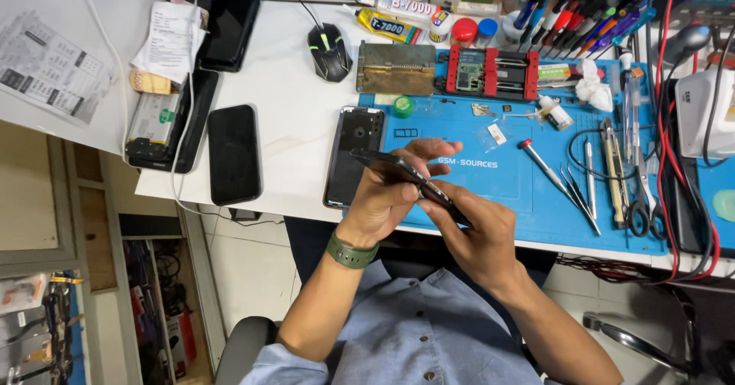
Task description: The person works on a disassembled smartphone, placing a small component onto the motherboard and reattaching the back cover. They then use a screwdriver to secure the device. Finally, they pick up a second smartphone, wipe its screen with a tissue, and power it on to show the boot logo.
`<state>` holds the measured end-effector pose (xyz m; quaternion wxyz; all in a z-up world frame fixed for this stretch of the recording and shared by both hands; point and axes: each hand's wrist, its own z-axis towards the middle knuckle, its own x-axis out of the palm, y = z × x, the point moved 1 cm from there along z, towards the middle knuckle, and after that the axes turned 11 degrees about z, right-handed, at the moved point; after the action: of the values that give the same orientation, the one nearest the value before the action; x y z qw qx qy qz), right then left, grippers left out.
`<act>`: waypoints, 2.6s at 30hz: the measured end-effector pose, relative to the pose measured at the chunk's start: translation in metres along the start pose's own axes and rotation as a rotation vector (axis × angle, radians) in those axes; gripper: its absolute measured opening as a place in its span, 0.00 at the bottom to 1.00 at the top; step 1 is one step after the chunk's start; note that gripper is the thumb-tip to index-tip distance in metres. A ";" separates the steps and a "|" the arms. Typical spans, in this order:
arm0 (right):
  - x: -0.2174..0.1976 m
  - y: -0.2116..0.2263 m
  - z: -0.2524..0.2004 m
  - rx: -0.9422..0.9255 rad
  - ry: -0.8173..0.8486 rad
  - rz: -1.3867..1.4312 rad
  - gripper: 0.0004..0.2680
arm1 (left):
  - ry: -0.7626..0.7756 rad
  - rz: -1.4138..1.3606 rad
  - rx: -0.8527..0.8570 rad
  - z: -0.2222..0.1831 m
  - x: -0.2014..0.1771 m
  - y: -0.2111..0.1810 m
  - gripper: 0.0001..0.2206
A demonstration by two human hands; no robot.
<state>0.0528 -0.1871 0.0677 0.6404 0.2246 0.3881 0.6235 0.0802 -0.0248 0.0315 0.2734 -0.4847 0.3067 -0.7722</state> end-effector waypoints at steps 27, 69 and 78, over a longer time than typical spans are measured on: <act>0.006 0.021 0.003 -0.089 -0.255 0.236 0.08 | -0.036 0.241 0.128 0.004 0.018 -0.023 0.09; -0.229 0.145 -0.262 -0.026 -1.076 -0.187 0.04 | 0.635 0.052 -0.269 -0.066 0.321 0.186 0.10; -0.245 0.156 -0.281 -0.041 -1.116 -0.157 0.04 | 0.652 0.129 -0.256 -0.081 0.345 0.191 0.09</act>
<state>-0.2439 -0.4617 0.0731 0.7972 0.4785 -0.0062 0.3680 -0.1015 -0.3825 0.0635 0.1464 -0.2227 0.5023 -0.8226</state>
